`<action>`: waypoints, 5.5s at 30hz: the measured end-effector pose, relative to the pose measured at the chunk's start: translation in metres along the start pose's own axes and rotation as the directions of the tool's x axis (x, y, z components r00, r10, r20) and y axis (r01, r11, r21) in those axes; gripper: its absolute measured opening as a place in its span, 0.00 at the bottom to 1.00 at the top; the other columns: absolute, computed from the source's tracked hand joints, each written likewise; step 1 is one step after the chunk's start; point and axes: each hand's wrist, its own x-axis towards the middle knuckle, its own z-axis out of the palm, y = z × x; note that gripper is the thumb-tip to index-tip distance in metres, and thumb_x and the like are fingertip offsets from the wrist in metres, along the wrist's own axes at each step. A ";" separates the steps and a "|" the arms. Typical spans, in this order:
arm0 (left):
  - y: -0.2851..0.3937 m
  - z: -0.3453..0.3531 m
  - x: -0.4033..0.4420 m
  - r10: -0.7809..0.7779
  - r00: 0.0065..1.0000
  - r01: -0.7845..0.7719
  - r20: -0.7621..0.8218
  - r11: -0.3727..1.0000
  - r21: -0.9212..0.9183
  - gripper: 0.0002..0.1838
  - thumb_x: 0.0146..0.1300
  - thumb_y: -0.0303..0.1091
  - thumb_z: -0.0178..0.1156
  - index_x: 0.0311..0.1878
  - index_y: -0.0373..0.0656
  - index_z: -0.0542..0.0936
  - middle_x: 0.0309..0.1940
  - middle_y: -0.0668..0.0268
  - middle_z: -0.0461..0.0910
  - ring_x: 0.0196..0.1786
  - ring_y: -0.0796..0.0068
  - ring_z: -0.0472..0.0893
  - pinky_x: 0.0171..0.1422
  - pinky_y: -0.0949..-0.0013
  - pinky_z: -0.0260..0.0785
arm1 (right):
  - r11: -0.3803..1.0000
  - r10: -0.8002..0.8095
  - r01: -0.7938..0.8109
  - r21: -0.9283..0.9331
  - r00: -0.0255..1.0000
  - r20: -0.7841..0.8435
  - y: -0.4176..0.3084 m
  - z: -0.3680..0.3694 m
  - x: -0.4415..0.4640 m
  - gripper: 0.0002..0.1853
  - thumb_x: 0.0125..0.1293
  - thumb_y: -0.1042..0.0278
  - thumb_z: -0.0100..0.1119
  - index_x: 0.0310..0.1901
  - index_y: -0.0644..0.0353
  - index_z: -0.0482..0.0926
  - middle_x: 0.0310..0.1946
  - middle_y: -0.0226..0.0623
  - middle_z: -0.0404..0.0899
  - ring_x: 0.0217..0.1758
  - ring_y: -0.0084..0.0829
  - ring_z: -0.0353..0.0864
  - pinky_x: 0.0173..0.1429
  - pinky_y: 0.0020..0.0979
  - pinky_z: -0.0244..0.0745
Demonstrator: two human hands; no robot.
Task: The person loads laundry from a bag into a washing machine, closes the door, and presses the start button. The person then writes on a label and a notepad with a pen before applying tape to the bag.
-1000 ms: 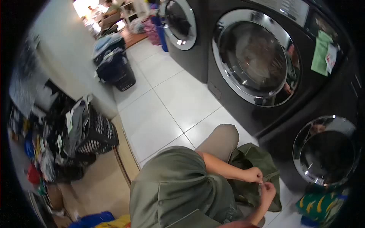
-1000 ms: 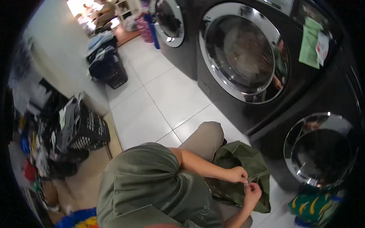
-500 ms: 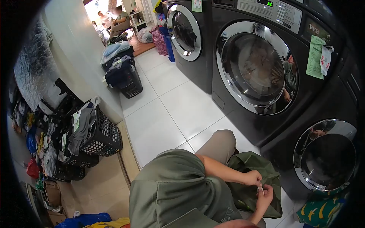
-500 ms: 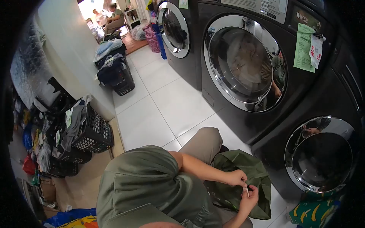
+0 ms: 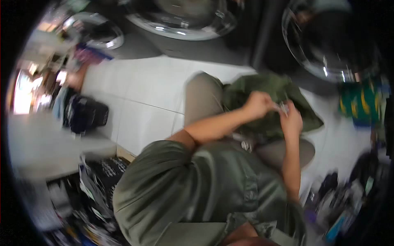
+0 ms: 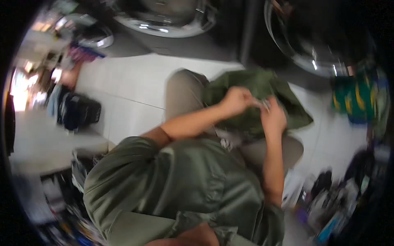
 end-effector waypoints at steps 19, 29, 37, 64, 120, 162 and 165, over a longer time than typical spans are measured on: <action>-0.016 0.019 -0.004 -0.083 0.994 0.093 0.075 0.987 -0.133 0.14 0.55 0.30 0.61 0.18 0.42 0.67 0.15 0.78 0.59 0.20 0.89 0.55 0.22 0.78 0.47 | 0.985 0.135 -0.133 0.109 0.991 -0.011 0.017 0.017 -0.006 0.10 0.52 0.64 0.59 0.37 0.51 0.72 0.28 0.38 0.78 0.35 0.42 0.77 0.35 0.40 0.69; -0.029 0.022 -0.001 -0.104 0.994 0.105 0.015 0.981 -0.161 0.16 0.51 0.30 0.62 0.18 0.36 0.65 0.12 0.71 0.60 0.19 0.84 0.57 0.22 0.75 0.53 | 0.984 0.100 -0.087 0.152 0.992 -0.076 0.022 0.026 -0.003 0.09 0.52 0.68 0.59 0.36 0.52 0.72 0.23 0.37 0.76 0.30 0.40 0.76 0.32 0.36 0.68; -0.016 0.014 -0.018 0.141 0.988 -0.154 0.067 0.957 0.246 0.03 0.46 0.28 0.60 0.22 0.40 0.78 0.22 0.60 0.76 0.27 0.68 0.75 0.34 0.66 0.67 | 0.997 0.020 -0.024 -0.072 0.998 -0.056 0.014 0.019 -0.015 0.12 0.59 0.63 0.48 0.43 0.52 0.76 0.33 0.40 0.78 0.37 0.43 0.76 0.38 0.40 0.71; -0.020 0.050 0.028 0.298 0.847 -0.505 0.439 0.709 0.493 0.03 0.37 0.37 0.59 0.19 0.53 0.81 0.19 0.65 0.78 0.35 0.65 0.77 0.67 0.39 0.35 | 0.997 0.045 -0.046 -0.062 0.999 -0.012 0.013 0.007 -0.022 0.05 0.51 0.68 0.56 0.29 0.59 0.75 0.26 0.42 0.77 0.32 0.46 0.77 0.33 0.42 0.68; 0.008 0.084 0.022 -0.225 0.751 0.114 0.621 0.970 0.213 0.07 0.54 0.26 0.51 0.23 0.38 0.75 0.15 0.75 0.69 0.15 0.87 0.62 0.19 0.80 0.50 | 0.078 0.010 -0.993 -0.085 0.086 -0.996 0.369 -0.392 -0.408 0.21 0.54 0.75 0.46 0.52 0.52 0.66 0.41 0.43 0.75 0.41 0.46 0.76 0.45 0.44 0.69; -0.028 0.028 -0.010 0.548 0.635 -0.751 0.545 0.604 0.267 0.19 0.50 0.57 0.54 0.29 0.52 0.81 0.61 0.65 0.61 0.55 0.60 0.66 0.62 0.40 0.42 | 0.008 0.332 -0.342 0.940 0.888 0.320 0.012 0.095 -0.081 0.05 0.54 0.80 0.54 0.33 0.67 0.74 0.28 0.33 0.76 0.29 0.21 0.74 0.30 0.24 0.69; -0.020 0.024 -0.012 0.572 0.621 -0.784 0.535 0.448 0.430 0.21 0.48 0.60 0.53 0.40 0.58 0.80 0.65 0.63 0.51 0.63 0.56 0.57 0.62 0.39 0.42 | 0.022 0.347 -0.322 0.947 0.890 0.295 0.015 0.095 -0.078 0.03 0.53 0.80 0.55 0.30 0.67 0.73 0.25 0.34 0.76 0.26 0.22 0.74 0.28 0.23 0.68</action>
